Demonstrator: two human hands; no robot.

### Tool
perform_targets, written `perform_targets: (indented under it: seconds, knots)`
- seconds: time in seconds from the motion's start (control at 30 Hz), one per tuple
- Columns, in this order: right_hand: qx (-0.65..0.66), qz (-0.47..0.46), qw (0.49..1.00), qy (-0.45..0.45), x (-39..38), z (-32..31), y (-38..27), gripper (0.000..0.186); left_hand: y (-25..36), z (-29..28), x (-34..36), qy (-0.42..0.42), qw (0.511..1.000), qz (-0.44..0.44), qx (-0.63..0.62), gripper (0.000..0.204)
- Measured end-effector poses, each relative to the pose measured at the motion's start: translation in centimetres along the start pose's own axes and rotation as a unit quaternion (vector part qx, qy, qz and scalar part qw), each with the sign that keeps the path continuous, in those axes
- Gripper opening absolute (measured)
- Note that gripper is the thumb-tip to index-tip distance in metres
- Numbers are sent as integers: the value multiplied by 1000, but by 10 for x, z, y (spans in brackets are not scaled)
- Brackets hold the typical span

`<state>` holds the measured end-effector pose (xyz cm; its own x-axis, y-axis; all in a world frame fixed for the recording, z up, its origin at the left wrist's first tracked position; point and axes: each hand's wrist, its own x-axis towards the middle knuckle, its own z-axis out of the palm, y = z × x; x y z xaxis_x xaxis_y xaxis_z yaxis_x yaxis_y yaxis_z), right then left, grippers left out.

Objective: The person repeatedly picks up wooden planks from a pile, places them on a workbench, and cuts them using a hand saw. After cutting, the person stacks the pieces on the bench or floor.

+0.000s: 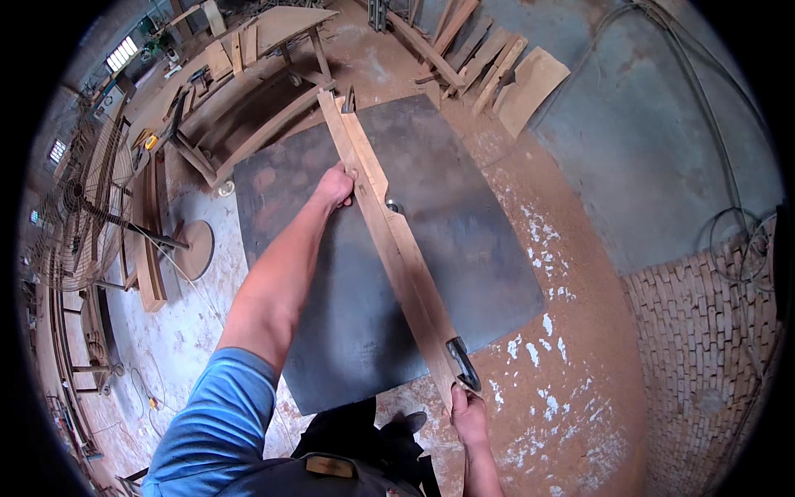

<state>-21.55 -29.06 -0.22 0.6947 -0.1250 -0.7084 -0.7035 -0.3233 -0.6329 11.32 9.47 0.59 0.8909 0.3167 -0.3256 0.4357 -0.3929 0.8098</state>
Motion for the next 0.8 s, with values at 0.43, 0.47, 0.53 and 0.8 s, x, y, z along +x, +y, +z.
perform_targets:
  seconds: [0.43,0.47,0.53,0.8]
  knots:
    - [472,132,858,-150,-50,-10,51,36,-9,107,-209,-44,994,49,88,48]
    - [498,161,838,-154,-62,-5,49,35,-7,108,-211,-54,994,31,88,48]
    - [516,88,834,-173,-60,15,61,36,-23,114,-204,-52,997,37,51,49]
    - [439,79,893,-60,-53,39,22,37,-30,111,-196,-33,995,46,76,48]
